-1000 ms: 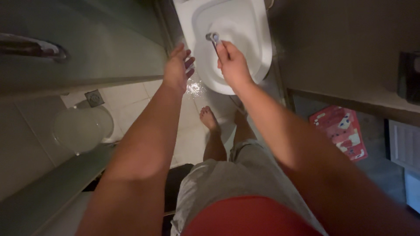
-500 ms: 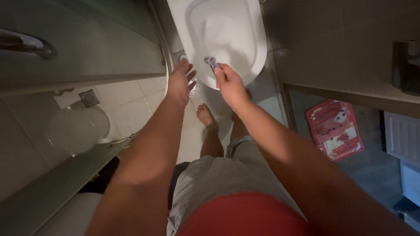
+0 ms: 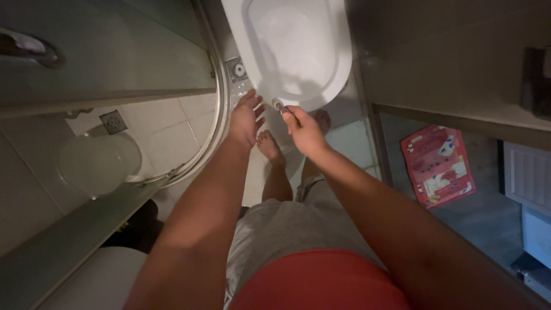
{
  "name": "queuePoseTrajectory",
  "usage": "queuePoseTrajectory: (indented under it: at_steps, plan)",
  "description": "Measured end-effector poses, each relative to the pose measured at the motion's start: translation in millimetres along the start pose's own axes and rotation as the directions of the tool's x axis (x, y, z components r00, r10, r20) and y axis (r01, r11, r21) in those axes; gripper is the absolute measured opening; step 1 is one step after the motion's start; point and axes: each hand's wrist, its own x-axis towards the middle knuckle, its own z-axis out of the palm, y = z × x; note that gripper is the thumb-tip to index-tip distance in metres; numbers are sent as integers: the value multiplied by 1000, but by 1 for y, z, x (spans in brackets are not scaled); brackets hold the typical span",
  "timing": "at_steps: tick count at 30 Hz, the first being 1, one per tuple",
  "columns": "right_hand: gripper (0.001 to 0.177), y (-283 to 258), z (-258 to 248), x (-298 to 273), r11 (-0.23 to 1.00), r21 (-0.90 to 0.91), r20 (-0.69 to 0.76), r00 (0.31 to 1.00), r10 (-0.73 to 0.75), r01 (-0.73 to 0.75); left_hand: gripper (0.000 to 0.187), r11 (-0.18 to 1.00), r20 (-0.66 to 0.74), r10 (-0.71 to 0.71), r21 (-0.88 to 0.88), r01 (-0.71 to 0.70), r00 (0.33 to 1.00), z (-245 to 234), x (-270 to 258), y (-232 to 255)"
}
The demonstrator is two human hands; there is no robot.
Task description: The person uses a handheld bidet sprayer to rinse the toilet seat, lid, and bowl. They repeatedly spray water and wipe surfaces with their hand, focusing on the seat and rim areas.
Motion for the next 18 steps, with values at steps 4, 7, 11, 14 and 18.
queuePoseTrajectory:
  at_steps: [4, 7, 11, 14, 18]
  plan:
    - [35, 7, 0, -2, 1000, -13, 15, 1000, 18, -18, 56, 999, 35, 18, -30, -17, 999, 3, -1, -6]
    - [34, 18, 4, 1, 999, 8, -28, 999, -39, 40, 56, 1000, 23, 4, -17, -4, 1000, 8, 0, -6]
    - [33, 31, 8, 4, 995, -9, -57, 993, -100, 99, 57, 999, 96, 8, -44, -4, 995, 6, 0, -1]
    - [32, 37, 8, -4, 988, -33, -43, 988, -151, 150, 56, 1000, 108, -5, -20, 7, 994, 10, -5, -1]
    - [33, 38, 8, -11, 998, 37, 3, 999, -46, 46, 56, 999, 96, -15, 38, 11, 995, 15, -11, 1]
